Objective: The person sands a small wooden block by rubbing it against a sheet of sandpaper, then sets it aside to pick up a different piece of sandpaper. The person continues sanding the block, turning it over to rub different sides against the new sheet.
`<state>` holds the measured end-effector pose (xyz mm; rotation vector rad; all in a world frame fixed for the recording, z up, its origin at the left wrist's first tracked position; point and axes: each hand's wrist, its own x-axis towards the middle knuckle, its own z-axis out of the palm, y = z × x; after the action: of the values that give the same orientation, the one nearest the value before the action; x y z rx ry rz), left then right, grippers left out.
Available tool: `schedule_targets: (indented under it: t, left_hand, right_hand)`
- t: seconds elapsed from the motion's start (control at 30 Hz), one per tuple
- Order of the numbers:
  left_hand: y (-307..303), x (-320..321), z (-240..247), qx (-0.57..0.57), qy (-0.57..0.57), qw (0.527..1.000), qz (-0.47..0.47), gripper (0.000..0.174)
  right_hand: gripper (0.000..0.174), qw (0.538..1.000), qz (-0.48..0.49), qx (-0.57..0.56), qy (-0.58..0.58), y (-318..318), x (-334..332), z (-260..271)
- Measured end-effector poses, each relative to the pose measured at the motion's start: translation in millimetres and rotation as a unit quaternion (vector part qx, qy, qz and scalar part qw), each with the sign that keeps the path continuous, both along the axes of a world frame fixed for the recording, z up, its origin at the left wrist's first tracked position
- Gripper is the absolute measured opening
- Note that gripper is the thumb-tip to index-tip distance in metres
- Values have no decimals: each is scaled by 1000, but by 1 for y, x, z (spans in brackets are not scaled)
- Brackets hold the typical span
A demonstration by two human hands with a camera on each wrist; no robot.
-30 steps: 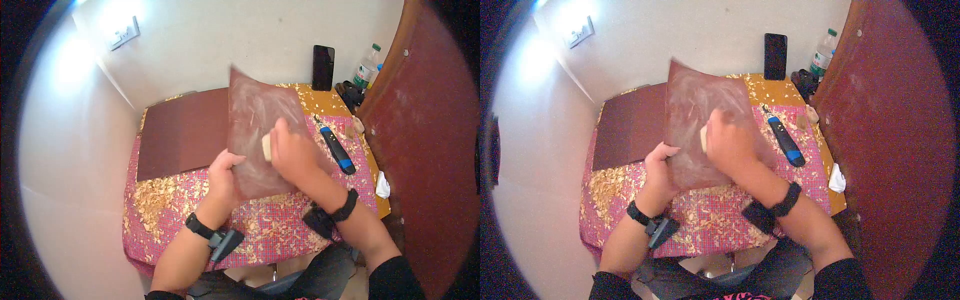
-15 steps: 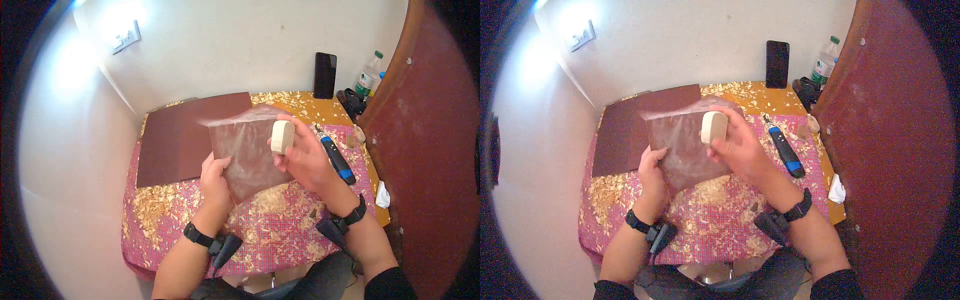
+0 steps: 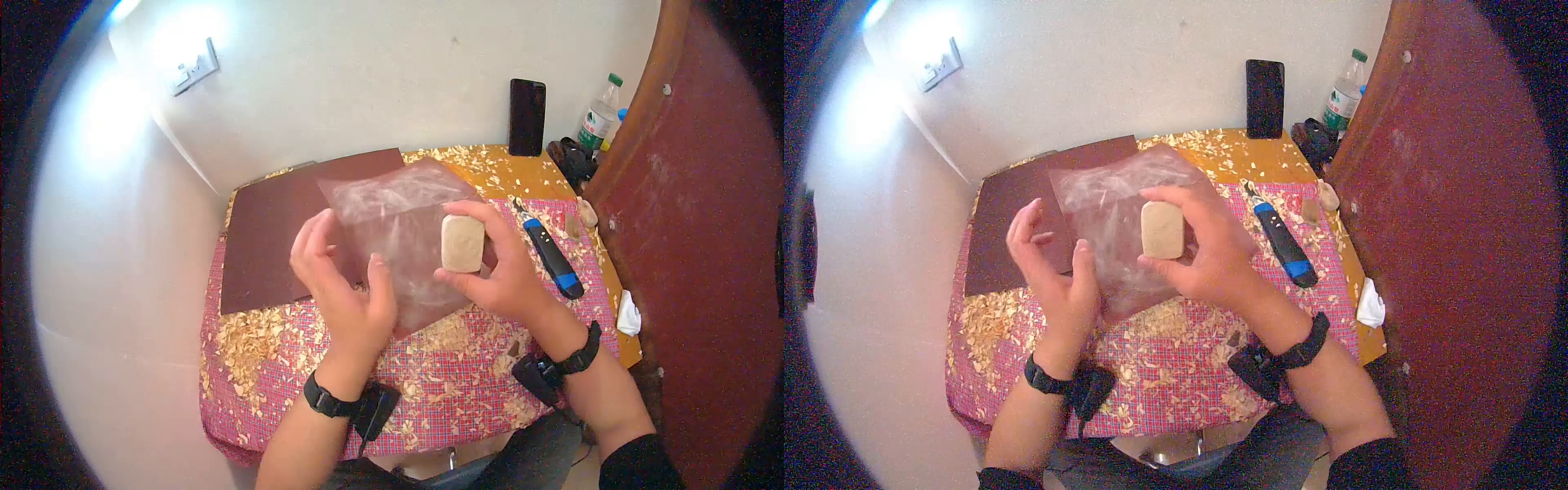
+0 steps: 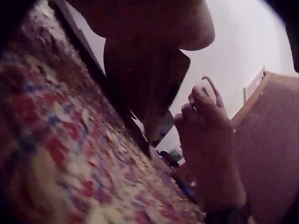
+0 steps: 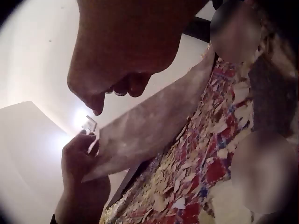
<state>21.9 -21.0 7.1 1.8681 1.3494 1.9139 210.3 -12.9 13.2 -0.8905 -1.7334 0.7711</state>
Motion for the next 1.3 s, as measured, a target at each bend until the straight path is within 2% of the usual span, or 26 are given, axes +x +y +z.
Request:
schedule_targets:
  t: [0.03,0.07,0.1,0.17,0.3,0.5,0.73,0.83,0.97,1.03,1.07,1.1,1.13,1.2,1.23,1.27,1.3]
  left_hand:
    - [-2,-4,3,76,112,989,53,46]
    - [-3,-8,4,100,168,980,40,39]
    - [-5,-8,6,99,169,980,39,39]
    - [-8,-6,10,73,256,963,-33,35]
    - [-3,-2,6,48,222,969,-99,34]
    - [-1,-2,0,27,213,969,-123,26]
    - [-1,-2,-1,29,175,976,-130,21]
    - [0,-2,-1,32,159,978,-131,18]
    - [-3,1,1,-6,151,982,-114,21]
    - [-4,4,1,-32,134,985,-105,24]
    - [-5,4,0,-28,142,983,-112,31]
    - [-5,4,-1,-25,150,981,-119,38]
    - [-5,5,-3,-25,150,981,-118,38]
    - [-4,5,-6,-137,63,975,-166,52]
    - [-4,5,-7,-137,64,975,-166,52]
    - [-4,4,-7,-159,19,964,-214,52]
    - [-5,5,-8,-181,-26,948,-261,52]
  right_hand:
    - [68,999,33,-19,12,-2,-1,1]
    - [68,999,32,-20,13,-2,-2,1]
    - [66,999,32,12,3,-3,-3,0]
    - [64,999,34,41,-7,-5,-5,0]
    - [64,999,46,8,28,-7,-8,-2]
    - [62,998,59,17,4,-4,-6,-3]
    - [62,996,84,9,42,-2,-6,-6]
    - [63,995,83,-41,46,-6,-6,-1]
    - [61,997,56,-26,51,-3,-7,-5]
    - [61,996,-45,31,-76,-6,-7,4]
    - [61,996,-45,31,-76,-6,-7,4]
    - [62,985,-66,95,-129,-5,-6,5]
    - [62,967,-86,158,-181,-5,-5,5]
    - [62,953,-109,193,-205,-6,-5,9]
    - [63,937,-133,226,-229,-6,-4,10]
    - [63,938,-133,226,-229,-2,-4,8]
    - [61,954,-89,227,-175,4,-2,4]
